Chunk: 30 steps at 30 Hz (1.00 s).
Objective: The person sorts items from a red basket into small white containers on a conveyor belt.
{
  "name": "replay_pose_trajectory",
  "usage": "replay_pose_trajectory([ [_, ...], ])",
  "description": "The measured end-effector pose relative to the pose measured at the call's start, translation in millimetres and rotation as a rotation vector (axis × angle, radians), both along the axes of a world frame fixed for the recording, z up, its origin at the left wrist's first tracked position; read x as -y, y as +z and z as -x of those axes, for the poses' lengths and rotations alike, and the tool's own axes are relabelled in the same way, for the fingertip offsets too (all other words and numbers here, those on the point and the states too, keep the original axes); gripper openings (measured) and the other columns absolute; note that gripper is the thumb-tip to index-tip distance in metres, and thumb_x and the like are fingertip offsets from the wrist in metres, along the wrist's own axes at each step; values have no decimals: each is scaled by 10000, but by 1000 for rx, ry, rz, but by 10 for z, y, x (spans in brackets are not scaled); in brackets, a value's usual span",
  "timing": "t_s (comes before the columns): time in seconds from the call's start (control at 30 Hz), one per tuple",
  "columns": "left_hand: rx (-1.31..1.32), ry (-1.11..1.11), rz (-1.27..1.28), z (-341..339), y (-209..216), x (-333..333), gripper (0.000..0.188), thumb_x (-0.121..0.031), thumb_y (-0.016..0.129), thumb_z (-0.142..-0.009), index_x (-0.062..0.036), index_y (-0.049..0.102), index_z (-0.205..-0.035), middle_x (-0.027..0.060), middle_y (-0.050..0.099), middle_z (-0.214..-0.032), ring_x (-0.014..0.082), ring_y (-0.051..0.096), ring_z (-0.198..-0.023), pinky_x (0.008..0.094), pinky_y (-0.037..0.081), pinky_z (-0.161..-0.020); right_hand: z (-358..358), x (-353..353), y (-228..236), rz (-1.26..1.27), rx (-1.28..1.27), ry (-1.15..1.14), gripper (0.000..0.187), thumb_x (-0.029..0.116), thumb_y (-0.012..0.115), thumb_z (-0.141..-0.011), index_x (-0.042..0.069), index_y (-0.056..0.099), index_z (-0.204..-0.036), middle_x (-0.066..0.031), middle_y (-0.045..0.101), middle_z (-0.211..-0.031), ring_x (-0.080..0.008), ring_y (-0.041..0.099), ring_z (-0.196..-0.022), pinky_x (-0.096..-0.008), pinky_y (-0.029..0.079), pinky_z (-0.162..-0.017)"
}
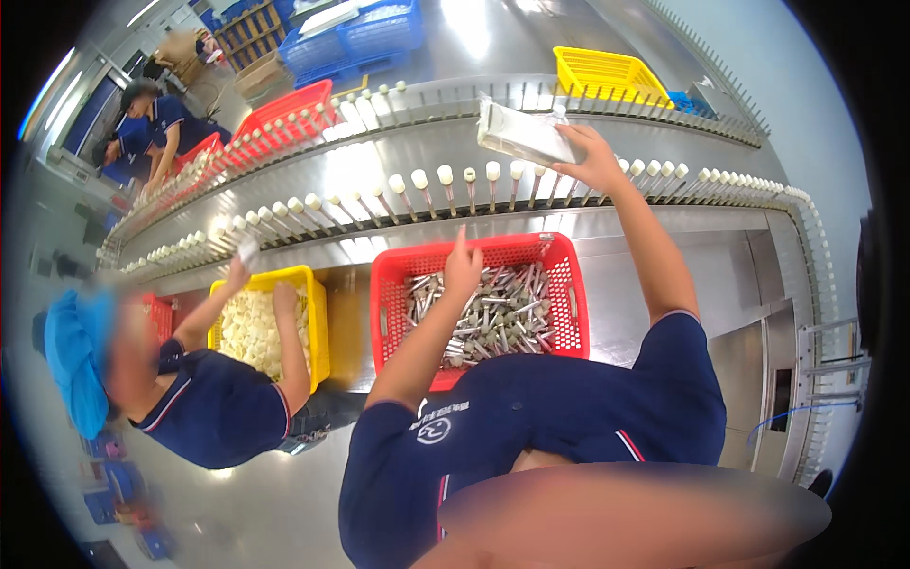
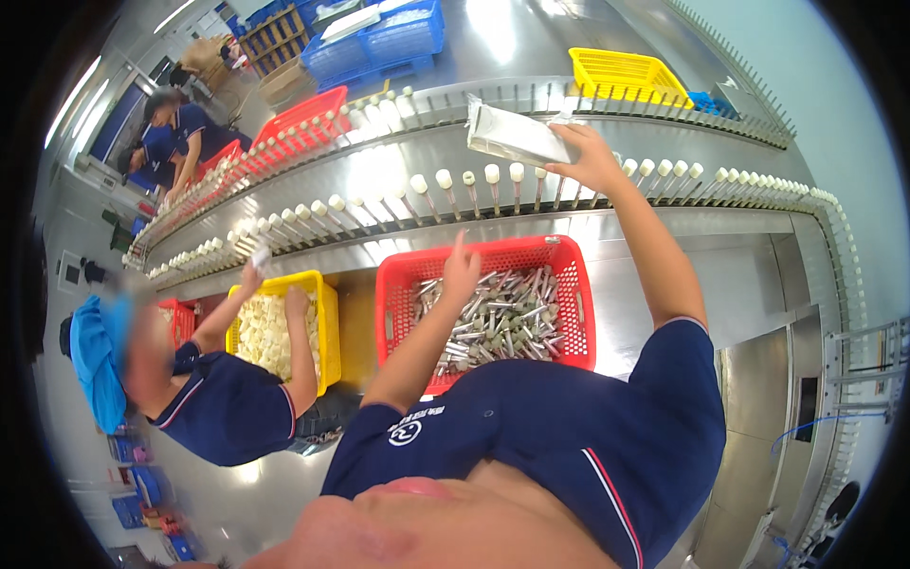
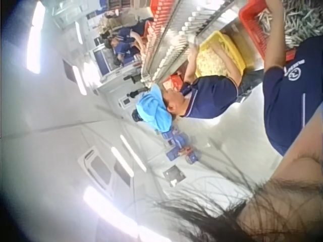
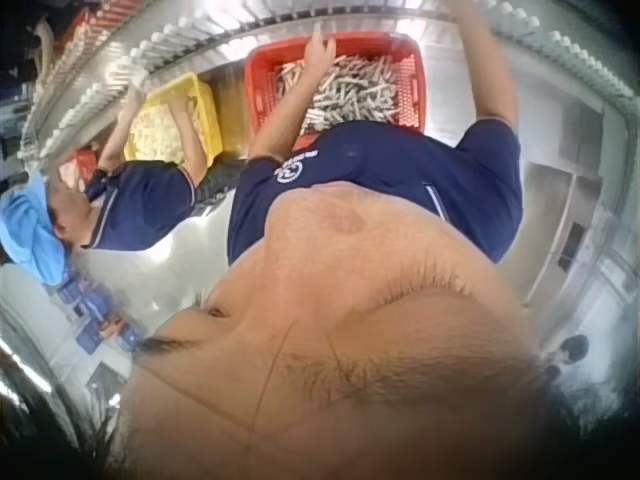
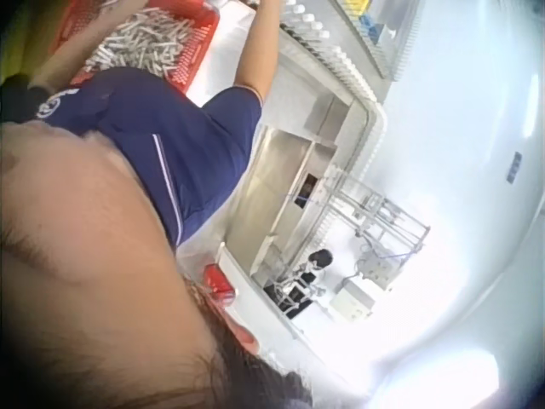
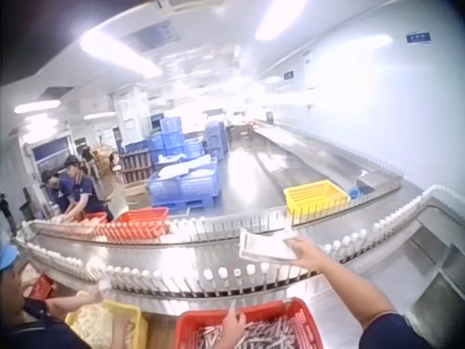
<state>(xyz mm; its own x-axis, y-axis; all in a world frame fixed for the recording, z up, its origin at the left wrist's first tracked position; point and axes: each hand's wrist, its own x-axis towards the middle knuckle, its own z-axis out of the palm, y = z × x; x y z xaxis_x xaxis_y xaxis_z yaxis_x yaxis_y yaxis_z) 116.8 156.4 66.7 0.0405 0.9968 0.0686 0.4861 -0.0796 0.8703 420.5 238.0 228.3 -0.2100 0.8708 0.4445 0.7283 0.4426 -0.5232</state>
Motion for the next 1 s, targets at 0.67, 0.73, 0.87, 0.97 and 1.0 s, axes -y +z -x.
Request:
replay_pose_trajectory([
  [0.67,-585,-282,181,-95,-744,730,289,-364,620,-818,-81,610,-877,168,642,-800,371,623,-782,483,483,-660,451,-491,-19,-178,233,219,704,323,751,-705,70,495,-1309,-131,560,-1211,-310,503,-1109,-409,383,-960],
  [0.73,-726,-247,412,354,-1014,917,372,-435,639,-775,-88,630,-909,158,666,-842,359,643,-831,485,501,-705,586,-680,-313,-191,263,274,705,346,747,-703,62,498,-1298,-124,569,-1187,-303,506,-1102,-410,395,-940],
  [0.87,-790,-155,542,770,-929,1151,440,-488,648,-762,-92,643,-953,159,676,-898,338,653,-876,467,514,-741,630,-803,-765,-15,356,304,728,382,737,-695,72,489,-1305,-126,566,-1189,-299,501,-1116,-420,388,-941],
  [0.97,-790,-87,557,883,-918,1199,457,-509,629,-785,-99,651,-985,154,682,-940,333,654,-893,455,517,-755,483,-780,-759,76,311,298,754,347,759,-684,59,474,-1320,-160,557,-1196,-332,511,-1101,-414,379,-959],
  [1.0,-749,-68,532,936,-968,1219,454,-502,620,-795,-95,650,-995,155,681,-947,334,653,-898,457,516,-758,461,-757,-736,94,317,292,765,349,760,-684,61,465,-1328,-162,559,-1194,-333,512,-1098,-415,379,-960],
])
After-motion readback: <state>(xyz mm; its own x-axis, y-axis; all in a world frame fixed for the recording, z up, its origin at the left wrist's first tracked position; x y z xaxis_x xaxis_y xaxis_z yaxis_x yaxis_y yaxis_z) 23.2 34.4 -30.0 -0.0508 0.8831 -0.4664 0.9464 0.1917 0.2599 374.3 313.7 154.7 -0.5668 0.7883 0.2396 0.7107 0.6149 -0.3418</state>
